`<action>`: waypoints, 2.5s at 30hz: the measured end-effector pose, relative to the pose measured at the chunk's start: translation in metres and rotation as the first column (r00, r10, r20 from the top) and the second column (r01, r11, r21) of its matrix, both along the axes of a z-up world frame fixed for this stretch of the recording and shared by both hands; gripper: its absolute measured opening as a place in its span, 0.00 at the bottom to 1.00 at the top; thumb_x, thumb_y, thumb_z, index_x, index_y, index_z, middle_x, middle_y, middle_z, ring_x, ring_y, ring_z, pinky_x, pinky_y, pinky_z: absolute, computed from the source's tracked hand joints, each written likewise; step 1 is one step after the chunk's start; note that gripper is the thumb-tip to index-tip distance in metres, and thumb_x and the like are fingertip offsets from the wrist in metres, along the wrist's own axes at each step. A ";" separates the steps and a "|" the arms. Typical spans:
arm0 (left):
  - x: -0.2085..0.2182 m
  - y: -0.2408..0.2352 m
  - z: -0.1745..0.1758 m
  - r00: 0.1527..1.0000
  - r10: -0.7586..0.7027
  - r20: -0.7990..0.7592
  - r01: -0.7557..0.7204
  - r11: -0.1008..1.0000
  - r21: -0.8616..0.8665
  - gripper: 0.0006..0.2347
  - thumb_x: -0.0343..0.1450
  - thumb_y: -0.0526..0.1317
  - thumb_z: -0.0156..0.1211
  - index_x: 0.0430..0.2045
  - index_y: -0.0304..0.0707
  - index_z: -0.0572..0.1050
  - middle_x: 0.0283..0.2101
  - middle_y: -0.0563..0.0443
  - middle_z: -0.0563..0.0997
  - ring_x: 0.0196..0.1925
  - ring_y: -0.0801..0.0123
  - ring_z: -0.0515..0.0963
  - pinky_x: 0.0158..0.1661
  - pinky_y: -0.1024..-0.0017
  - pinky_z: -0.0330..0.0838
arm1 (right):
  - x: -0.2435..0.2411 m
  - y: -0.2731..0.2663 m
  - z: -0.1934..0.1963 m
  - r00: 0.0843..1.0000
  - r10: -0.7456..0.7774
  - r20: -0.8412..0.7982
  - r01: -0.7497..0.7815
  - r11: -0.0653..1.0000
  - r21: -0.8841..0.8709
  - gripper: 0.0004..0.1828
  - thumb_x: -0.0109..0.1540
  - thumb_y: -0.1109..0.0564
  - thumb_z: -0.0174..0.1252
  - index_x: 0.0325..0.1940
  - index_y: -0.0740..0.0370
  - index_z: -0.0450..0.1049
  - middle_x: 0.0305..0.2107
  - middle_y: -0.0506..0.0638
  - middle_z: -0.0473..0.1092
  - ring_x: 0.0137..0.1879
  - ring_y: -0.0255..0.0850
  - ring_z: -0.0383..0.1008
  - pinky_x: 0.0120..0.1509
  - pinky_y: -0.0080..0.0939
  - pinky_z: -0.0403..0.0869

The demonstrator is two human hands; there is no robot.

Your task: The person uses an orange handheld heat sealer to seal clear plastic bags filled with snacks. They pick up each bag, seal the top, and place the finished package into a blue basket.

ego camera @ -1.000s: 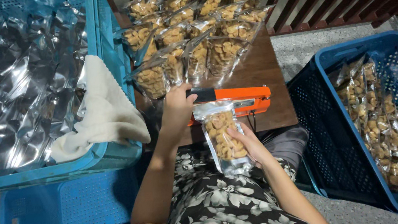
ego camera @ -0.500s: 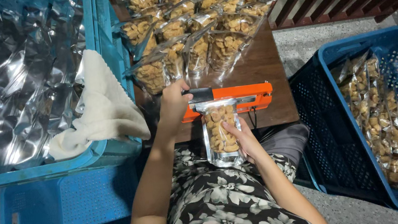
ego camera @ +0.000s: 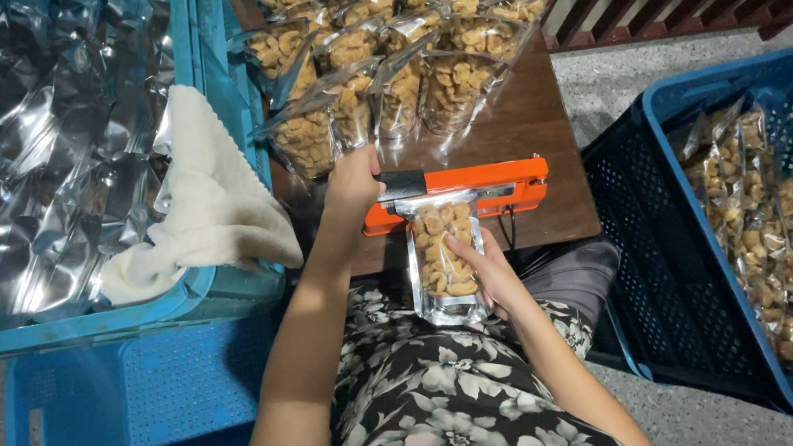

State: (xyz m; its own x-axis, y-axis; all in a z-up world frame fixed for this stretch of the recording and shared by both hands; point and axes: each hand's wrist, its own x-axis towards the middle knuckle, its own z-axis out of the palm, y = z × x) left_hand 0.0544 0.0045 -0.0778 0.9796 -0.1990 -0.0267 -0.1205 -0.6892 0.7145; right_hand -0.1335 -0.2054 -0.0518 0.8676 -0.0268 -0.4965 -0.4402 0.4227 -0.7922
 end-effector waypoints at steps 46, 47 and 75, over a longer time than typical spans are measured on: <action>0.006 -0.003 0.037 0.982 -0.067 -0.177 0.052 0.995 -0.091 0.05 0.71 0.32 0.55 0.25 0.31 0.73 0.25 0.38 0.82 0.27 0.57 0.87 0.28 0.60 0.79 | 0.001 -0.003 0.001 0.999 0.025 -0.034 -0.027 0.998 -0.050 0.40 0.59 0.47 0.64 0.69 0.65 0.56 0.52 0.60 0.72 0.53 0.43 0.77 0.52 0.43 0.79; 0.004 -0.003 0.040 0.979 -0.057 -0.196 0.037 0.994 -0.107 0.07 0.74 0.34 0.52 0.26 0.30 0.73 0.25 0.37 0.82 0.26 0.58 0.87 0.25 0.60 0.79 | 0.002 -0.003 0.001 0.999 0.028 -0.034 -0.030 0.998 -0.051 0.40 0.59 0.47 0.64 0.69 0.65 0.56 0.52 0.60 0.72 0.53 0.43 0.77 0.52 0.43 0.79; -0.064 -0.028 0.121 0.934 0.048 0.353 -0.057 0.998 0.017 0.10 0.67 0.36 0.64 0.39 0.38 0.74 0.45 0.36 0.76 0.46 0.38 0.78 0.46 0.48 0.70 | -0.021 -0.047 0.008 0.997 0.050 -0.055 -0.043 0.992 0.115 0.31 0.64 0.50 0.58 0.69 0.63 0.62 0.50 0.54 0.75 0.50 0.39 0.79 0.50 0.40 0.79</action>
State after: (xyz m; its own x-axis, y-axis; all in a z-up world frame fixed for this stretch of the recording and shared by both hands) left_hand -0.0101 -0.0237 0.0428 0.9360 -0.1511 0.3180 -0.3248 -0.7192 0.6143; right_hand -0.1544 -0.2526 -0.0439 0.8362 0.0723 -0.5436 -0.5054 0.4864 -0.7127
